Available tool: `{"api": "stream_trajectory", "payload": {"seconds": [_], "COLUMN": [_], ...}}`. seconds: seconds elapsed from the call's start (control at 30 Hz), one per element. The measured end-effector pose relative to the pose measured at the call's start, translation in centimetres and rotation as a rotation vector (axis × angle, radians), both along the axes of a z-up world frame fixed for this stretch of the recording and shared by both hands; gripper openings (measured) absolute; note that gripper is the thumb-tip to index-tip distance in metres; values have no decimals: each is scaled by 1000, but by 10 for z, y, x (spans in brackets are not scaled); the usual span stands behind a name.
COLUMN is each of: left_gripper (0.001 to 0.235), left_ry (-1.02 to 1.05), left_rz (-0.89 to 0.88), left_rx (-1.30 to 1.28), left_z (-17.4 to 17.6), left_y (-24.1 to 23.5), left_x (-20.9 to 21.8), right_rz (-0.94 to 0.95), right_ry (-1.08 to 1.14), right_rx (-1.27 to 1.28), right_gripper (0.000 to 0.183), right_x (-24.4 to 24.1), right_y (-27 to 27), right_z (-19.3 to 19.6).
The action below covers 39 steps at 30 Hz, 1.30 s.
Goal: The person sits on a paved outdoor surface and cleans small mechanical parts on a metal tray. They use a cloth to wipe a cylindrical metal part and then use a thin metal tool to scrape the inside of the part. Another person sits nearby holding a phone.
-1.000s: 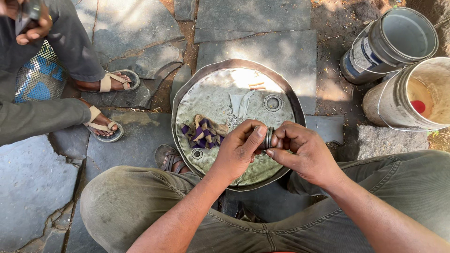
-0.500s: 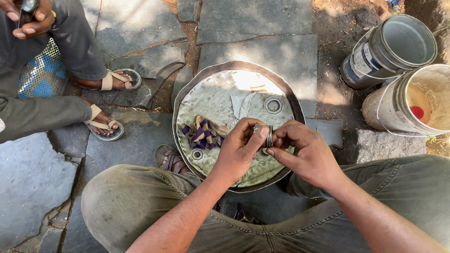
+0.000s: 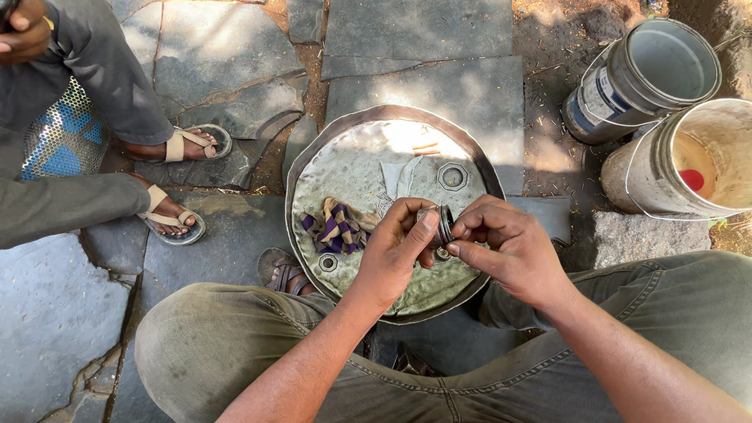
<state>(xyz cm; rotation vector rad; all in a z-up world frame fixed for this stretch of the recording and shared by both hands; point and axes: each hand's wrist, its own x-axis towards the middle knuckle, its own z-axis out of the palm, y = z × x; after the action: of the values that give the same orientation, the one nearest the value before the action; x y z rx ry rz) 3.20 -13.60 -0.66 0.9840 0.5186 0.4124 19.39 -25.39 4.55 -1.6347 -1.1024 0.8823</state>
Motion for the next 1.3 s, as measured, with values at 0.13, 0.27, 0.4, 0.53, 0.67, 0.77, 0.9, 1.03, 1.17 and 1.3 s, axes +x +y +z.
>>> {"api": "stream_trajectory", "payload": {"seconds": [0.13, 0.27, 0.4, 0.53, 0.67, 0.77, 0.9, 1.03, 1.17, 1.3], "left_gripper": [52, 48, 47, 54, 55, 55, 55, 53, 56, 57], "left_ry": [0, -7, -50, -73, -62, -83, -96, -70, -16, -49], "left_rz": [-32, -25, 1, 4, -9, -10, -13, -21, -61, -69], "left_rx": [77, 72, 100, 109, 101, 102, 87, 200, 83, 49], "left_z": [0, 4, 9, 11, 16, 20, 23, 22, 22, 21], "left_y": [2, 3, 5, 5, 8, 9, 10, 12, 13, 14], "left_x": [-2, -3, -2, -3, -5, -6, -6, -7, -7, -6], "right_rz": [-7, 44, 13, -5, 11, -1, -23, -25, 47, 109], "right_ry": [91, 146, 40, -29, -17, 17, -137, -396, -182, 196], "right_rx": [-26, 55, 7, 18, 56, 55, 66, 66, 56, 67], "right_gripper": [15, 16, 18, 21, 18, 18, 16, 17, 17, 22], "right_x": [-1, 0, 1, 0, 3, 5, 4, -4, 7, 17], "right_y": [0, 2, 5, 5, 3, 4, 6, 6, 6, 5], "right_z": [-1, 1, 5, 2, -1, -2, 5, 11, 9, 0]}}
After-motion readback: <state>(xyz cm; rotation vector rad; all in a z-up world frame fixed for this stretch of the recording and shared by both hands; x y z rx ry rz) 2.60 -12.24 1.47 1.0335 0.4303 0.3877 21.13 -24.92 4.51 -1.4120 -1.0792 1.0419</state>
